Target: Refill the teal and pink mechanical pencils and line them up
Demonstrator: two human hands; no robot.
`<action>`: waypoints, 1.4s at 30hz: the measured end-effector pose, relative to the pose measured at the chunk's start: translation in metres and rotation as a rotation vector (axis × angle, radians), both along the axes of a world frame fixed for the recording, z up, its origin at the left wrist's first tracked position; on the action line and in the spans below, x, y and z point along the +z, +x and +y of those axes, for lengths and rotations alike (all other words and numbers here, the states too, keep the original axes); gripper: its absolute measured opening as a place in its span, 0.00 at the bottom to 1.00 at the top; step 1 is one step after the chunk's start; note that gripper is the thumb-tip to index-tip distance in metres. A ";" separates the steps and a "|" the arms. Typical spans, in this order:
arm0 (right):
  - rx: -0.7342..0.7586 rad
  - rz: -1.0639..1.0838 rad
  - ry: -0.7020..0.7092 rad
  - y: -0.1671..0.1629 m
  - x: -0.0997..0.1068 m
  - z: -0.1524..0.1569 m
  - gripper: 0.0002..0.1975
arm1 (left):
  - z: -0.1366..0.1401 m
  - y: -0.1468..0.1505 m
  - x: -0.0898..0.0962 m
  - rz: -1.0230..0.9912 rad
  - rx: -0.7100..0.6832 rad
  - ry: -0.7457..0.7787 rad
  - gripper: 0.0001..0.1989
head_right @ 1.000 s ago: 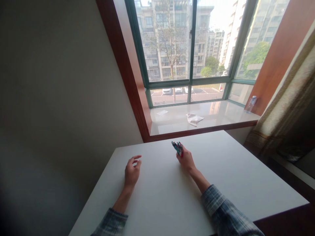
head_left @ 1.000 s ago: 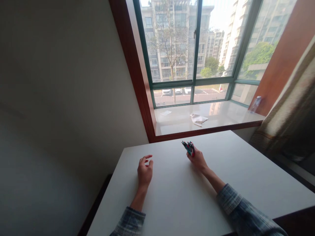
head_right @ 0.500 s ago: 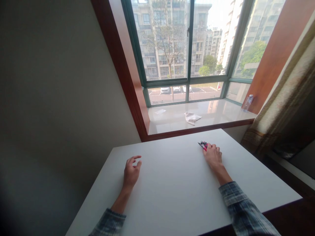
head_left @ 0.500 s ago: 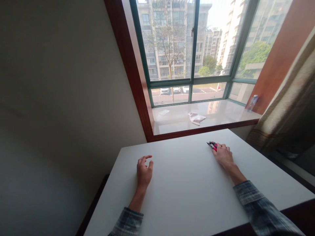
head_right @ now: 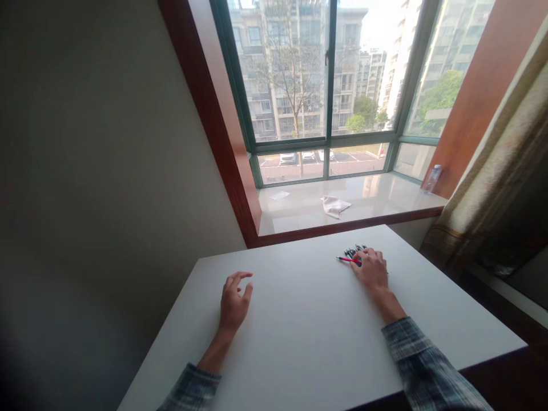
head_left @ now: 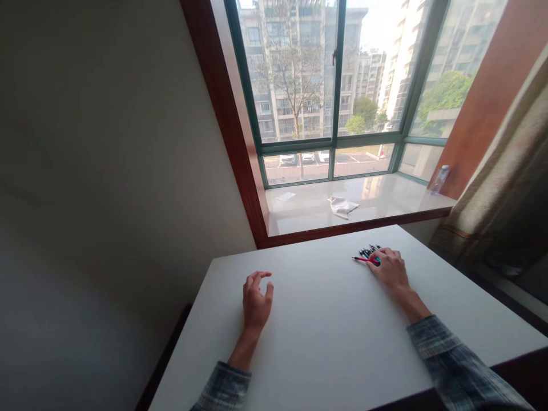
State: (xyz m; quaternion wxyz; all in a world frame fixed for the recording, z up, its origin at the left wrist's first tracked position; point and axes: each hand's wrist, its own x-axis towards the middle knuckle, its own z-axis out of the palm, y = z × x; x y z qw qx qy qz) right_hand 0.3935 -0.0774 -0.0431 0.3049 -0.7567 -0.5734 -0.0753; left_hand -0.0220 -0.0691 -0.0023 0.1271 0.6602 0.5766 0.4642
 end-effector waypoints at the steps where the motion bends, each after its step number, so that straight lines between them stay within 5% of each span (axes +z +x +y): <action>1: 0.016 0.013 0.055 -0.002 0.004 0.000 0.10 | 0.000 0.000 0.001 -0.002 -0.004 0.004 0.12; 4: 0.105 0.125 0.236 -0.020 0.025 0.000 0.18 | -0.001 0.003 0.005 -0.039 -0.049 -0.026 0.12; 8: 0.252 0.442 0.276 -0.072 0.058 0.009 0.22 | 0.006 0.021 0.022 -0.126 -0.226 -0.160 0.14; 11: 0.592 0.830 0.191 -0.118 0.073 0.024 0.22 | 0.020 0.036 0.036 -0.199 -0.298 -0.205 0.19; 19: 0.940 0.965 -0.009 -0.187 0.051 0.045 0.16 | 0.049 0.034 0.023 -0.666 -0.401 -0.585 0.29; 26: 1.010 0.946 -0.051 -0.210 0.028 0.031 0.12 | 0.047 0.038 0.010 -0.546 -0.568 -0.485 0.19; 30: 0.934 0.877 -0.024 -0.207 0.029 0.032 0.13 | 0.045 0.036 0.013 -0.505 -0.484 -0.350 0.17; 36: 0.671 0.783 0.035 -0.191 0.019 0.046 0.30 | 0.039 0.032 0.016 0.094 -0.353 -0.077 0.12; 42: 0.611 0.843 -0.035 -0.188 0.008 0.057 0.32 | 0.037 0.037 0.013 0.265 -0.435 -0.079 0.13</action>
